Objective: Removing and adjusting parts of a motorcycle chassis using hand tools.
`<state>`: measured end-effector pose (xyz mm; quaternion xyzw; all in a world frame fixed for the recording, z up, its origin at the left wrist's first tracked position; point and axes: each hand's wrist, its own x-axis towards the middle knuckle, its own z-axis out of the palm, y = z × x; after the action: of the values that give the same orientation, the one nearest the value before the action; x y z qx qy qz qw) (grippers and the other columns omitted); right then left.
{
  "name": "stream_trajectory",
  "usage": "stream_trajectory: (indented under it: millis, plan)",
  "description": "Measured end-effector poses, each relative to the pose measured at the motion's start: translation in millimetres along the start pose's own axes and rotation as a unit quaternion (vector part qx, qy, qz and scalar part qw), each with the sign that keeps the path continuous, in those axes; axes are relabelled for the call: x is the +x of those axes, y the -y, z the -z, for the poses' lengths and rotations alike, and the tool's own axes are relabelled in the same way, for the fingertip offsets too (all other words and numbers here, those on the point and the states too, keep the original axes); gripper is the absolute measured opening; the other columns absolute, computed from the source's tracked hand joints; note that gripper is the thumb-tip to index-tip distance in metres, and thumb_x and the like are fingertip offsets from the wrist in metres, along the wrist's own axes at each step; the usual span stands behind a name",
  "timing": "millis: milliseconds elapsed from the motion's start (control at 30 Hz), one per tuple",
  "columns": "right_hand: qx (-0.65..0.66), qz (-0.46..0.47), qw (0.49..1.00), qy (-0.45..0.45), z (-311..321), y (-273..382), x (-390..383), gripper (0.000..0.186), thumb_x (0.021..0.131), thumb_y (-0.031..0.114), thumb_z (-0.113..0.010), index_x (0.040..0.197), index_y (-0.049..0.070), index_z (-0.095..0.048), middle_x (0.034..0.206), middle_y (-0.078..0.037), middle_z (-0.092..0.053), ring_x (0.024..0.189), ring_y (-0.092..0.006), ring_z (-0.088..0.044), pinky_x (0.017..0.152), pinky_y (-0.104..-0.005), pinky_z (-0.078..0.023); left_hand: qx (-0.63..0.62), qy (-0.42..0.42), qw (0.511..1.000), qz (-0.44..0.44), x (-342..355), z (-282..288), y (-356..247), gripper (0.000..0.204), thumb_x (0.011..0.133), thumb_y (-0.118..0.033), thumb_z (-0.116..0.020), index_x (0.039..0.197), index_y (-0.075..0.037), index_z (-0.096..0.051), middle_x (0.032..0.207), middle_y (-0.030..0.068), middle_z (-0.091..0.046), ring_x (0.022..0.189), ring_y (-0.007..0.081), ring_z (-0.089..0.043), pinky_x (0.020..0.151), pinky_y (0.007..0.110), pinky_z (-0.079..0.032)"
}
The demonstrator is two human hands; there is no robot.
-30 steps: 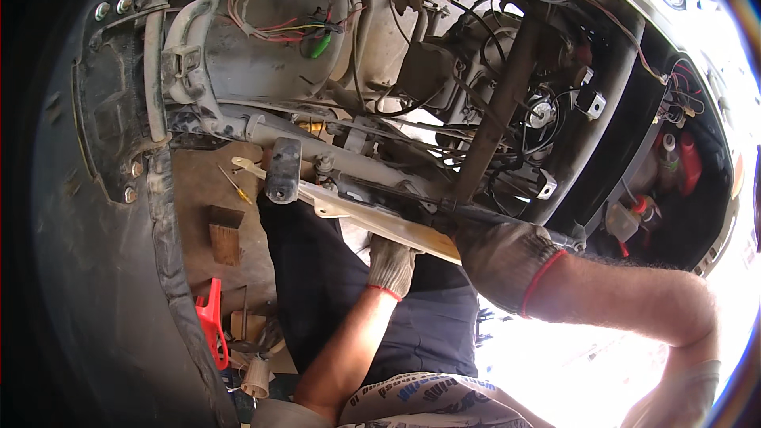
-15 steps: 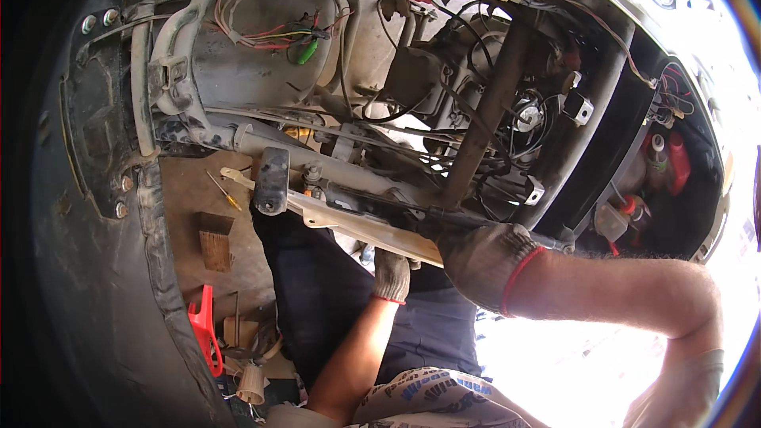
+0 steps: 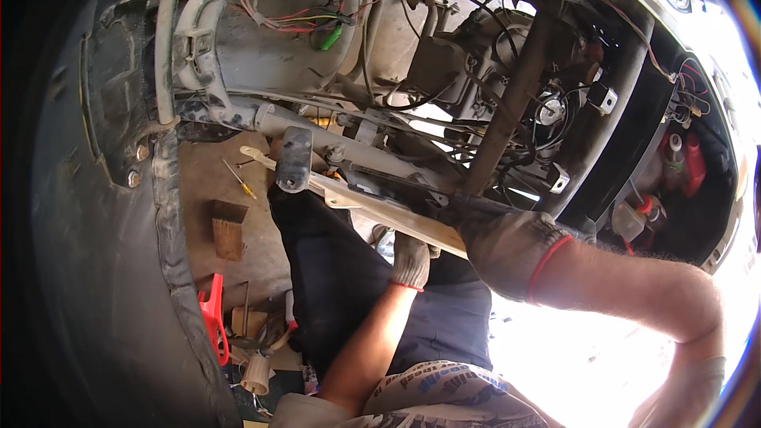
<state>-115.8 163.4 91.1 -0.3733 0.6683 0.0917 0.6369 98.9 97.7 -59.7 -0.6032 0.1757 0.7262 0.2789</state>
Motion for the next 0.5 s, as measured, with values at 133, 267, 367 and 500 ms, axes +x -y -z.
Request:
stream_trajectory:
  millis: [133, 267, 367, 500]
  plan:
    - [0.024, 0.01, 0.999, -0.03, -13, -2, 6, 0.03, 0.079, 0.008, -0.06, 0.107, -0.005, -0.057, 0.085, -0.014, -0.067, 0.078, -0.0286, -0.068, 0.061, -0.0381, -0.055, -0.032, 0.002, 0.996, -0.088, 28, 31, 33, 0.031, 0.093, -0.038, -0.053, 0.083, -0.009, -0.05, 0.066, 0.0024, -0.052, 0.047, 0.0123, -0.047, 0.041, 0.025, -0.037]
    - [0.037, 0.011, 0.997, -0.073, -22, -9, 2, 0.033, 0.078, 0.008, -0.063, 0.109, -0.004, -0.058, 0.086, -0.014, -0.068, 0.078, -0.0286, -0.069, 0.062, -0.038, -0.056, 0.067, 0.057, 0.992, -0.091, 18, 16, 21, 0.03, 0.093, -0.037, -0.055, 0.081, -0.01, -0.05, 0.066, 0.0032, -0.053, 0.045, 0.0141, -0.047, 0.04, 0.027, -0.037]
    - [0.03, 0.022, 0.999, -0.025, 3, 10, 8, 0.035, 0.077, 0.01, -0.066, 0.11, -0.001, -0.06, 0.09, -0.015, -0.069, 0.082, -0.0287, -0.069, 0.064, -0.0382, -0.056, 0.235, 0.055, 0.93, -0.277, 60, 96, 50, 0.028, 0.093, -0.036, -0.055, 0.088, -0.008, -0.051, 0.065, 0.0029, -0.053, 0.05, 0.0144, -0.05, 0.043, 0.027, -0.039]
    - [0.059, 0.005, 0.993, 0.105, 5, -8, 9, 0.055, 0.084, 0.007, -0.053, 0.136, -0.005, -0.04, 0.132, -0.025, -0.048, 0.099, -0.0295, -0.065, 0.076, -0.0369, -0.057, 0.04, 0.09, 0.994, -0.052, 30, 30, 32, 0.024, 0.092, -0.032, -0.056, 0.094, -0.008, -0.053, 0.066, 0.0031, -0.053, 0.06, 0.0144, -0.055, 0.047, 0.028, -0.043]
